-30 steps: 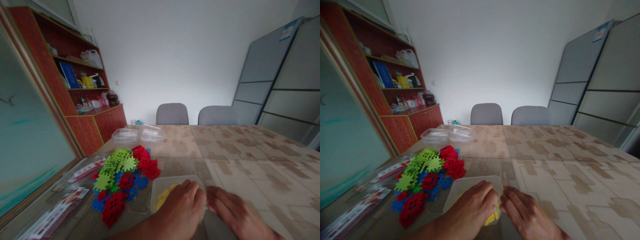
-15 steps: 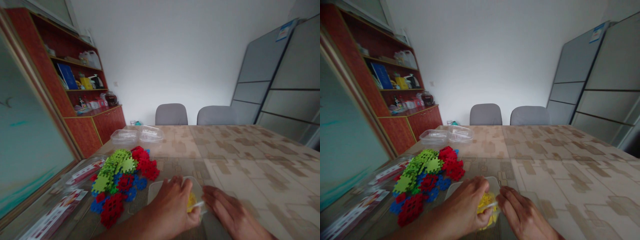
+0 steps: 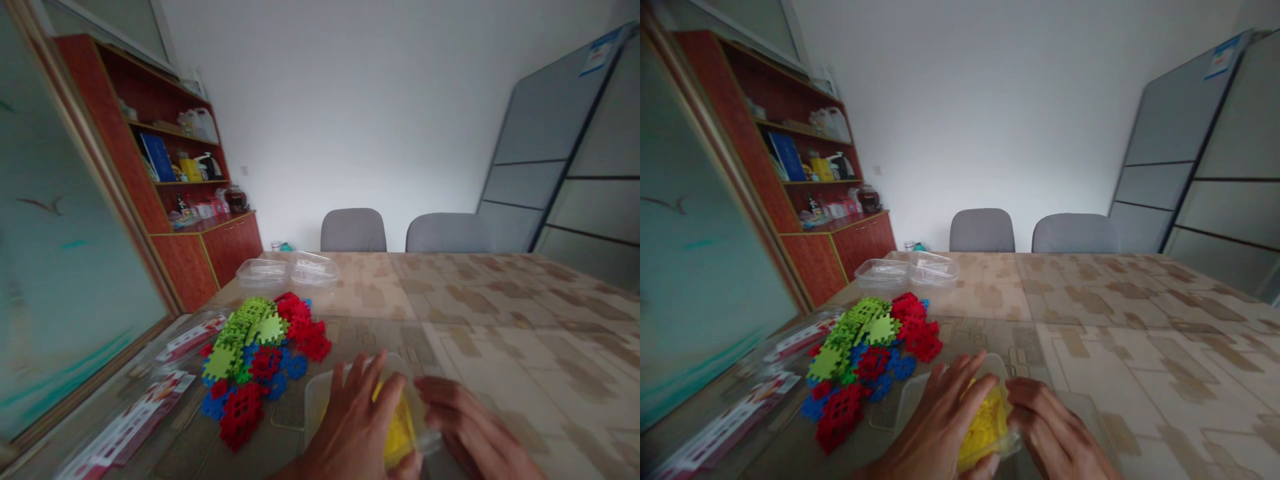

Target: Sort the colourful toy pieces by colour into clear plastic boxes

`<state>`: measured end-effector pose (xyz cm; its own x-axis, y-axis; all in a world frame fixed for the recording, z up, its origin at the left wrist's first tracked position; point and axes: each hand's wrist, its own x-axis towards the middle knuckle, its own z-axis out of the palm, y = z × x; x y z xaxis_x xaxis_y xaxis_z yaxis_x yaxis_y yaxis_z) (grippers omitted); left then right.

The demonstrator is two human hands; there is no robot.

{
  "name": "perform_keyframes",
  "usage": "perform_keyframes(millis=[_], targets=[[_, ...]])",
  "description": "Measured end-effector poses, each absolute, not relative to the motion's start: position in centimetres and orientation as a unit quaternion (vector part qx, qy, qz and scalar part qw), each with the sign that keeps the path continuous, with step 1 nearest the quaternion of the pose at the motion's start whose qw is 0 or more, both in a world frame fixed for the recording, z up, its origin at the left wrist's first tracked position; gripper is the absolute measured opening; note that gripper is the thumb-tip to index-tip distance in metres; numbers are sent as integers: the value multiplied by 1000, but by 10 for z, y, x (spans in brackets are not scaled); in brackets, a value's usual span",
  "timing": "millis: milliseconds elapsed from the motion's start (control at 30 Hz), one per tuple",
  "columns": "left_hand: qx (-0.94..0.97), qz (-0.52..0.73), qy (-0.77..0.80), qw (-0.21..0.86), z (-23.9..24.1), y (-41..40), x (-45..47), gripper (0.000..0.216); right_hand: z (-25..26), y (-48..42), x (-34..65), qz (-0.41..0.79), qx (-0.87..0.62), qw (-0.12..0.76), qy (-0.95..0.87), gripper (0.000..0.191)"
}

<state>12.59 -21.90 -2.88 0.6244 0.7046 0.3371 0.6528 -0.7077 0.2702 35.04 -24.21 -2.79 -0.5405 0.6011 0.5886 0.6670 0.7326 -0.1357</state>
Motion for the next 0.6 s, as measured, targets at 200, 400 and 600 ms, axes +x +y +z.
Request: perform_keyframes(millis=[200, 400, 600], targets=[[910, 192, 351, 109, -20, -219, 130, 78, -36, -225, 347, 81, -369, 304, -874, 49], [924, 151, 349, -32, -32, -217, 104, 79, -35, -231, 339, 113, -383, 342, -851, 12], [920, 154, 361, -4, -31, -219, 97, 72, -53, -227, 339, 217, -384, 427, -789, 21]])
